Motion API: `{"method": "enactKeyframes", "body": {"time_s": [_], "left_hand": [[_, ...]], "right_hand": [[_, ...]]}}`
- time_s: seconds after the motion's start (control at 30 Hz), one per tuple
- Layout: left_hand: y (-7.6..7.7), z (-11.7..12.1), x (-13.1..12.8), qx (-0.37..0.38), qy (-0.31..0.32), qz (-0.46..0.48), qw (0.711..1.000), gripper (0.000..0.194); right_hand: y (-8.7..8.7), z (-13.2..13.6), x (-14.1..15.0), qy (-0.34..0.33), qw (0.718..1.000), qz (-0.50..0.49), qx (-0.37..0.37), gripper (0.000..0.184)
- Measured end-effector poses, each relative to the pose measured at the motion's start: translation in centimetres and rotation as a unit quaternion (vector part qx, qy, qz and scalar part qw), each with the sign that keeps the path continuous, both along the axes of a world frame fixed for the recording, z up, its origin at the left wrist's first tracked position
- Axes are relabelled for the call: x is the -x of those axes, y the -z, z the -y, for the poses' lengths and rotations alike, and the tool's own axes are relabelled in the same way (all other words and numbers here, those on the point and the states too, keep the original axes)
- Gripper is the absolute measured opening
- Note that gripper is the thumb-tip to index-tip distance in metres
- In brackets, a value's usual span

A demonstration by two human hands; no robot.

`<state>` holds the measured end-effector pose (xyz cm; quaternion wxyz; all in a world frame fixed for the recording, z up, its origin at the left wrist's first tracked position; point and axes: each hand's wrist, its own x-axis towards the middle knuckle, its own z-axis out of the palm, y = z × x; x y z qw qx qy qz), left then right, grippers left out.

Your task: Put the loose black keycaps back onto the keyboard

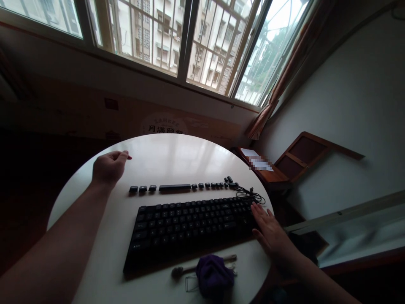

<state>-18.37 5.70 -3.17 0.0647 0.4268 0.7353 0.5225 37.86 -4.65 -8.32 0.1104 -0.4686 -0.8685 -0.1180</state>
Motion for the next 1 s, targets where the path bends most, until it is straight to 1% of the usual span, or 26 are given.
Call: {"method": "enactKeyframes", "body": {"time_s": [0.1,0.23,0.4,0.57,0.77,0.9,0.97,1.0], "left_hand": [[-0.1,0.1,-0.1,0.004,-0.007,0.014,1.0,0.031],[0.0,0.0,-0.2,0.012,-0.007,0.021,1.0,0.032],[0.1,0.0,-0.2,0.014,-0.005,0.021,1.0,0.031],[-0.2,0.3,-0.4,0.015,-0.002,0.023,1.0,0.029],[-0.1,0.3,-0.3,0.018,0.001,0.022,1.0,0.03],[-0.1,0.3,-0.1,0.017,0.001,0.021,1.0,0.03],[-0.1,0.3,-0.2,0.017,0.002,0.021,1.0,0.03],[-0.2,0.3,-0.2,0.016,0.003,0.021,1.0,0.03]], "right_hand": [[0.9,-0.1,0.0,0.013,0.999,0.025,0.023,0.072],[1.0,0.1,-0.2,0.023,0.999,0.018,0.039,0.071],[1.3,0.2,-0.2,0.032,0.998,-0.018,0.044,0.069],[1.9,0.3,-0.3,0.019,0.999,-0.041,0.03,0.068],[2.0,0.3,-0.4,-0.002,0.998,-0.054,0.022,0.069],[1.5,0.3,-0.8,-0.004,0.999,-0.037,0.039,0.071],[0.4,-0.1,-1.0,-0.011,0.998,-0.025,0.06,0.067],[-0.4,-0.5,-1.0,-0.015,0.997,-0.018,0.073,0.064]]}}
